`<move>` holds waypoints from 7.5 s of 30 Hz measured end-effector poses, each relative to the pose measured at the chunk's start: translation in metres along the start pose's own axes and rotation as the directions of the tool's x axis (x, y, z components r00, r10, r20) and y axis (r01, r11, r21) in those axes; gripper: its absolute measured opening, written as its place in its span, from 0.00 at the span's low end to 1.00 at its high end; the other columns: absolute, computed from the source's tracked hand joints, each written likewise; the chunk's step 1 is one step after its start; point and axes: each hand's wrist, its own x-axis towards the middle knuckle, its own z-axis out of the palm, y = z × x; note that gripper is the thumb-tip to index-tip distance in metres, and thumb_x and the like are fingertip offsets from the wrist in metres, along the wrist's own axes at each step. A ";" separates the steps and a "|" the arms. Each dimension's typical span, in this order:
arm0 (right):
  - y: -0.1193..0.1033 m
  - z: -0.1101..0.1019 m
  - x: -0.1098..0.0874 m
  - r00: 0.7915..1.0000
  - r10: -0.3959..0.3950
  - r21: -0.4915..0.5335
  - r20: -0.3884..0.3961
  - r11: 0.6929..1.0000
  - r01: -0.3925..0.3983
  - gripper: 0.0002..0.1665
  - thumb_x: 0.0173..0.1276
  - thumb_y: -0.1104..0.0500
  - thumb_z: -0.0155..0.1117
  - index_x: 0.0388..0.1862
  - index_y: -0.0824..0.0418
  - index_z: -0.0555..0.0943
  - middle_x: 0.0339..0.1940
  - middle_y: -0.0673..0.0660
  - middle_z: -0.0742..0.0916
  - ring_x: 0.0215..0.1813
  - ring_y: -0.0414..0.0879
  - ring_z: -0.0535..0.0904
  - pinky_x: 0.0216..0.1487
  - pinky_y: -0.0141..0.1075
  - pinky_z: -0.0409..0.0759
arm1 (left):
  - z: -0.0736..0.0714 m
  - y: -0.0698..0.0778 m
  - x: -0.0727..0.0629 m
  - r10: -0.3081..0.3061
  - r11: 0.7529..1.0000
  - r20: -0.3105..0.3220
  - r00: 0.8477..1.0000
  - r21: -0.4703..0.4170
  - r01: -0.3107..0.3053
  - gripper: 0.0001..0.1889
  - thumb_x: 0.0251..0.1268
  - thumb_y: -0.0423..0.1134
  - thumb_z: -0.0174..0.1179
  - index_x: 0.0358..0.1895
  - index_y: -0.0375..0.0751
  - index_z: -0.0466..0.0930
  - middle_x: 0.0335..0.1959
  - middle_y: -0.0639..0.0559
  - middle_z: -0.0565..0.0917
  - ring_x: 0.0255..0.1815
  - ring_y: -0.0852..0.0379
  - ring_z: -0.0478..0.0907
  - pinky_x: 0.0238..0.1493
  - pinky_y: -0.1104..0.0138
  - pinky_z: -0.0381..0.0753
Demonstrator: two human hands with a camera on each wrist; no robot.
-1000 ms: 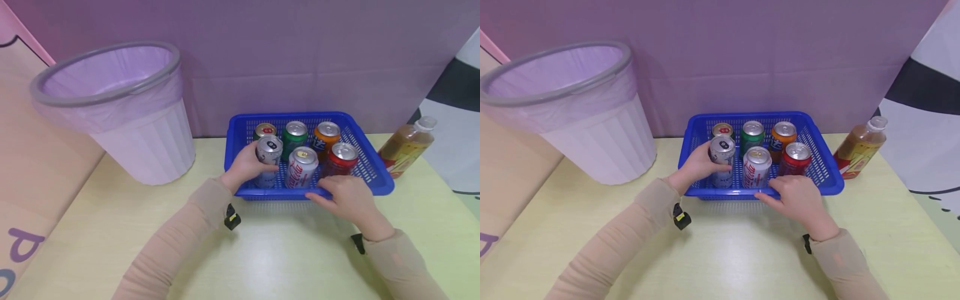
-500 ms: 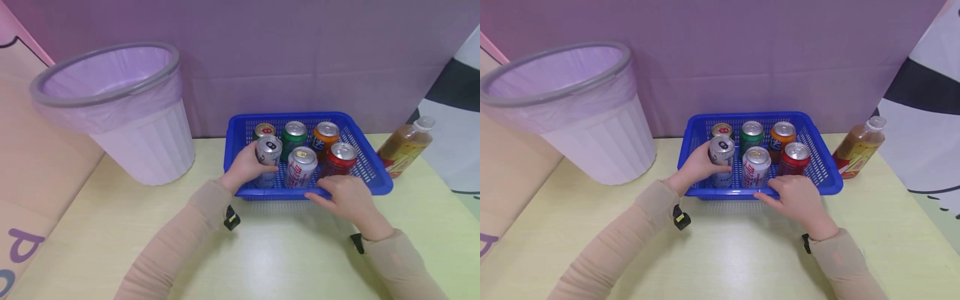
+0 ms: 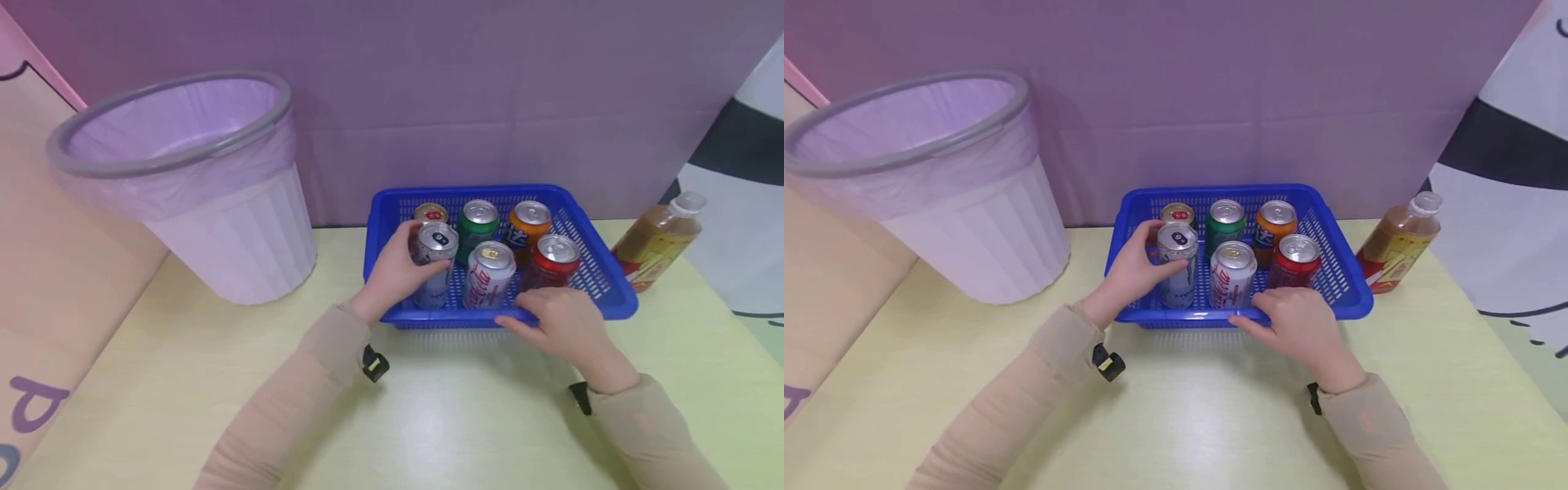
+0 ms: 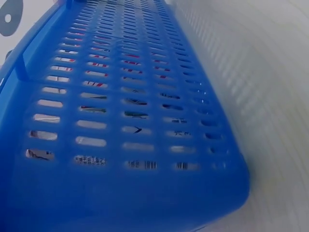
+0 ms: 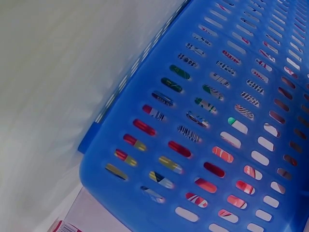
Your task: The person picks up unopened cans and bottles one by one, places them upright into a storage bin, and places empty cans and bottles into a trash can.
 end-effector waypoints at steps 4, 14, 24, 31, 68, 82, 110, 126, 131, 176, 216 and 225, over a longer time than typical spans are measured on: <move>-0.001 0.000 0.001 1.000 0.001 0.004 0.003 1.000 -0.001 0.36 0.67 0.28 0.43 0.16 0.54 0.74 0.12 0.47 0.75 0.15 0.38 0.68 0.19 0.31 0.64 | -0.005 0.001 -0.004 0.037 0.998 0.009 0.999 0.046 -0.038 0.35 0.61 0.48 0.63 0.67 0.38 0.59 0.60 0.45 0.72 0.61 0.53 0.71 0.62 0.61 0.70; -0.001 -0.001 0.002 1.000 0.000 0.004 0.006 1.000 0.000 0.35 0.67 0.28 0.43 0.15 0.53 0.73 0.12 0.46 0.74 0.16 0.36 0.67 0.18 0.30 0.62 | -0.017 -0.006 -0.022 0.127 0.928 0.019 0.992 0.350 -0.125 0.30 0.65 0.51 0.57 0.59 0.28 0.66 0.54 0.37 0.75 0.53 0.46 0.74 0.56 0.57 0.74; 0.000 -0.001 0.001 1.000 -0.010 0.004 -0.008 1.000 0.010 0.36 0.67 0.29 0.43 0.16 0.55 0.74 0.12 0.47 0.75 0.16 0.37 0.68 0.18 0.30 0.63 | -0.028 -0.026 -0.041 0.437 0.696 0.312 0.843 0.477 -0.537 0.14 0.68 0.50 0.53 0.34 0.46 0.83 0.28 0.57 0.84 0.31 0.58 0.78 0.44 0.61 0.72; 0.000 0.000 0.000 1.000 -0.010 0.005 -0.007 1.000 0.010 0.35 0.67 0.29 0.45 0.17 0.55 0.75 0.13 0.47 0.76 0.16 0.37 0.68 0.18 0.30 0.63 | -0.027 -0.035 -0.052 0.515 0.619 0.309 0.800 0.511 -0.596 0.14 0.69 0.48 0.52 0.32 0.49 0.85 0.26 0.60 0.84 0.31 0.60 0.76 0.46 0.62 0.70; -0.002 0.000 -0.001 0.999 -0.004 0.014 -0.032 1.000 0.005 0.41 0.68 0.27 0.36 0.19 0.57 0.78 0.13 0.48 0.76 0.16 0.38 0.68 0.18 0.32 0.65 | -0.034 -0.055 -0.074 0.656 0.646 0.123 0.745 0.419 -0.638 0.10 0.62 0.43 0.59 0.40 0.41 0.82 0.39 0.52 0.84 0.47 0.54 0.77 0.61 0.56 0.68; -0.002 -0.002 -0.001 1.000 0.009 0.014 0.001 1.000 -0.009 0.35 0.66 0.30 0.47 0.19 0.57 0.79 0.13 0.47 0.76 0.16 0.37 0.67 0.20 0.31 0.65 | -0.046 -0.056 -0.073 0.689 0.661 0.030 0.724 0.383 -0.645 0.08 0.59 0.37 0.62 0.39 0.38 0.82 0.39 0.49 0.84 0.46 0.52 0.78 0.54 0.59 0.74; -0.002 0.000 0.000 1.000 -0.005 0.024 -0.022 1.000 0.006 0.38 0.67 0.29 0.42 0.18 0.57 0.78 0.13 0.48 0.76 0.16 0.37 0.66 0.19 0.31 0.63 | -0.181 -0.008 -0.078 0.712 0.678 -0.372 0.596 0.584 -0.446 0.15 0.59 0.32 0.54 0.49 0.29 0.77 0.43 0.35 0.82 0.41 0.41 0.78 0.45 0.57 0.75; -0.002 0.001 -0.001 1.000 -0.004 0.025 -0.024 1.000 0.004 0.41 0.67 0.27 0.38 0.18 0.57 0.78 0.13 0.48 0.77 0.16 0.38 0.68 0.19 0.31 0.64 | -0.235 0.001 -0.064 0.656 0.729 -0.616 0.436 0.666 -0.156 0.19 0.56 0.43 0.52 0.46 0.33 0.77 0.41 0.31 0.77 0.47 0.33 0.70 0.60 0.57 0.57; -0.001 0.001 -0.001 0.999 -0.016 0.025 -0.032 1.000 0.017 0.37 0.67 0.29 0.43 0.17 0.57 0.76 0.13 0.47 0.75 0.16 0.37 0.67 0.18 0.31 0.63 | -0.253 -0.013 -0.064 0.618 0.737 -0.586 0.523 0.664 -0.127 0.23 0.58 0.48 0.56 0.48 0.32 0.79 0.44 0.29 0.76 0.50 0.32 0.69 0.61 0.56 0.57; -0.001 -0.003 0.004 1.000 0.022 0.065 0.015 0.998 -0.023 0.30 0.63 0.33 0.55 0.21 0.57 0.80 0.16 0.49 0.81 0.18 0.39 0.74 0.20 0.32 0.69 | -0.276 -0.023 -0.076 0.403 0.824 -0.512 0.759 0.563 -0.058 0.22 0.59 0.48 0.59 0.31 0.26 0.81 0.24 0.94 0.60 0.36 0.76 0.58 0.60 0.57 0.48; 0.024 -0.049 0.020 0.981 0.187 0.204 0.059 0.959 -0.195 0.03 0.58 0.61 0.69 0.29 0.59 0.84 0.24 0.51 0.86 0.25 0.32 0.72 0.28 0.26 0.71 | -0.273 -0.023 -0.073 0.322 0.865 -0.547 0.772 0.502 -0.004 0.22 0.58 0.48 0.60 0.28 0.26 0.80 0.21 0.78 0.62 0.35 0.74 0.52 0.63 0.57 0.44; 0.054 -0.066 0.019 0.834 0.537 0.223 -0.129 0.835 -0.503 0.18 0.62 0.62 0.64 0.49 0.70 0.78 0.35 0.68 0.83 0.26 0.19 0.61 0.31 0.15 0.60 | -0.273 -0.022 -0.072 0.321 0.861 -0.544 0.776 0.509 0.001 0.22 0.58 0.48 0.60 0.29 0.26 0.80 0.22 0.76 0.62 0.35 0.73 0.52 0.65 0.57 0.43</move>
